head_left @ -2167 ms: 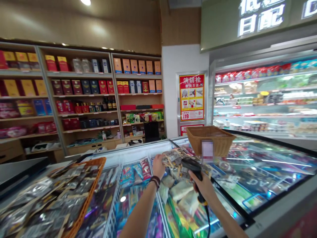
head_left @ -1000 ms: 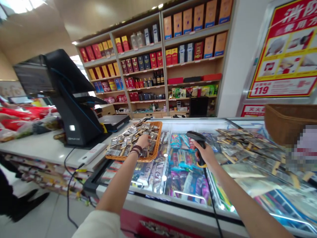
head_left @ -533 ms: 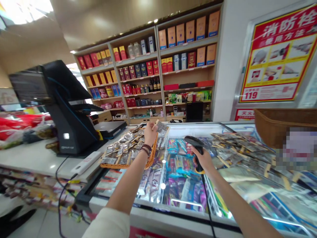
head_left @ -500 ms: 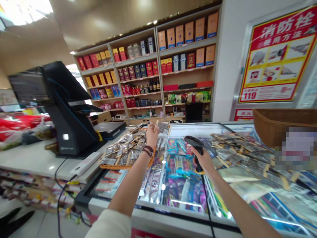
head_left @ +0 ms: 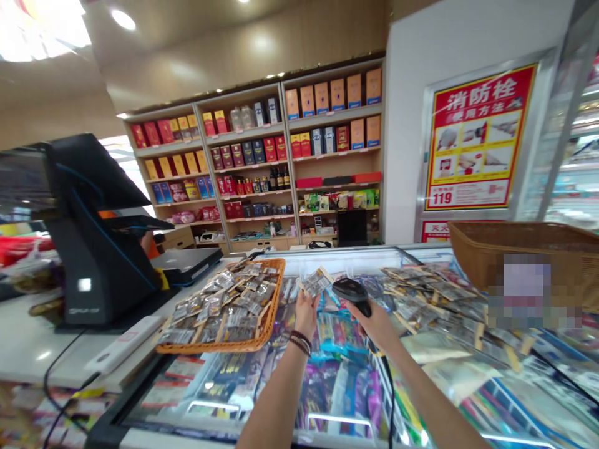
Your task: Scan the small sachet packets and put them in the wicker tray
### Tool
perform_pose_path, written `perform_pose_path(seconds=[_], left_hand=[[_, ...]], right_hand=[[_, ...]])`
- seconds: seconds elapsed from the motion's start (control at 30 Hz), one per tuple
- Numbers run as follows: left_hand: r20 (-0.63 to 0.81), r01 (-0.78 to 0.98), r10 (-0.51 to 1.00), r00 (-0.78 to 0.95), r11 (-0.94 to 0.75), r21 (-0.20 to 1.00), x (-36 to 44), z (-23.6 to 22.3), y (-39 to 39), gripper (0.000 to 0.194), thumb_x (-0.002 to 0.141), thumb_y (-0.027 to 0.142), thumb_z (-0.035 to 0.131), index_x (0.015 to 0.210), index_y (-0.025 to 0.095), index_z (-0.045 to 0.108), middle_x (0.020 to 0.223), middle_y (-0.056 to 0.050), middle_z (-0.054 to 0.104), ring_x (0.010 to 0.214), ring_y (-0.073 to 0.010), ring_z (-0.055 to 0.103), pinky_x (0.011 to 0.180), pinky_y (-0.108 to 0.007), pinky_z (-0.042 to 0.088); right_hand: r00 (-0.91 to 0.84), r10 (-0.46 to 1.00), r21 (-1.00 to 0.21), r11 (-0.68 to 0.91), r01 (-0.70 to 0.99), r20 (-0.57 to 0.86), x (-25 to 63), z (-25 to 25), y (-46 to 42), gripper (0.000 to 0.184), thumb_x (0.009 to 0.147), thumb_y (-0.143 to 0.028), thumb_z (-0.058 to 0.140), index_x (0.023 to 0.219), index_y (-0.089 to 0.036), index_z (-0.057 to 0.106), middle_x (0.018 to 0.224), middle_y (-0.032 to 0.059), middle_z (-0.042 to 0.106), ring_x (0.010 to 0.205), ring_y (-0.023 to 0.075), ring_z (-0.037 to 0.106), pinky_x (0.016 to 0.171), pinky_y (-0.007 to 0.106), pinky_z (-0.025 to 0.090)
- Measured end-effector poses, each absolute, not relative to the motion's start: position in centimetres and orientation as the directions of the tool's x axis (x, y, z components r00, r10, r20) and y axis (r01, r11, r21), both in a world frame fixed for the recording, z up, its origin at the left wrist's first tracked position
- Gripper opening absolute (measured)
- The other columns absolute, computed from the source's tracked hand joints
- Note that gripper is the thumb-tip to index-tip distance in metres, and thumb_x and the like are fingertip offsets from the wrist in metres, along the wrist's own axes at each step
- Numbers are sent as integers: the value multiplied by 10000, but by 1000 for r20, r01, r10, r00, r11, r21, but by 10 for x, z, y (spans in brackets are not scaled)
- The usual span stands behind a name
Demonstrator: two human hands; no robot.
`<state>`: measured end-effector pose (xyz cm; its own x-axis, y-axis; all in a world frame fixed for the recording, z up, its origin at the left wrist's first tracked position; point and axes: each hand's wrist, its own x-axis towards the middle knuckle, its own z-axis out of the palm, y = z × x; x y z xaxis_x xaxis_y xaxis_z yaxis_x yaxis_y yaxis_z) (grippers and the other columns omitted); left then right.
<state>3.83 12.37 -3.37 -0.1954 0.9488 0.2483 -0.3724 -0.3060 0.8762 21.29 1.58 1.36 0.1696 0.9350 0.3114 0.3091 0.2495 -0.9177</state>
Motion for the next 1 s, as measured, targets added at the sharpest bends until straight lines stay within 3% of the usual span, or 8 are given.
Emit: perform_pose_path(seconds=[0.23, 0.57, 0.83, 1.0], left_hand=[[189, -531, 971, -145, -238, 813, 33, -41, 123, 368, 879, 201, 659, 1245, 236, 633, 1233, -100, 746, 1234, -216, 685, 1110, -382, 525], [189, -649, 981, -38, -168, 742, 33, -46, 122, 615, 730, 53, 697, 1315, 222, 613, 1199, -90, 759, 1194, -232, 700, 1177, -425, 448], [175, -666, 983, -63, -172, 726, 33, -45, 121, 606, 715, 40, 704, 1281, 244, 626, 1165, -63, 765, 1128, -205, 723, 1146, -399, 481], [187, -597, 978, -88, -202, 776, 32, -51, 125, 432, 792, 116, 732, 1201, 223, 646, 1160, -85, 760, 1195, -212, 701, 1166, -416, 471]], right_hand=[[69, 958, -895, 233, 381, 278, 203, 18, 7, 419, 774, -655, 671, 666, -257, 595, 402, -14, 543, 393, 204, 575, 435, 290, 395], [-31, 965, -825, 239, 513, 260, 200, 22, 1, 378, 842, -607, 600, 731, -245, 591, 475, -1, 581, 467, 217, 628, 469, 284, 409], [-28, 961, -845, 257, 469, 277, 200, 23, 0, 385, 823, -605, 632, 694, -245, 588, 449, 1, 568, 431, 209, 601, 443, 282, 393], [35, 965, -901, 228, 369, 259, 208, 23, 4, 424, 797, -641, 667, 662, -252, 567, 395, -16, 543, 358, 177, 541, 425, 276, 397]])
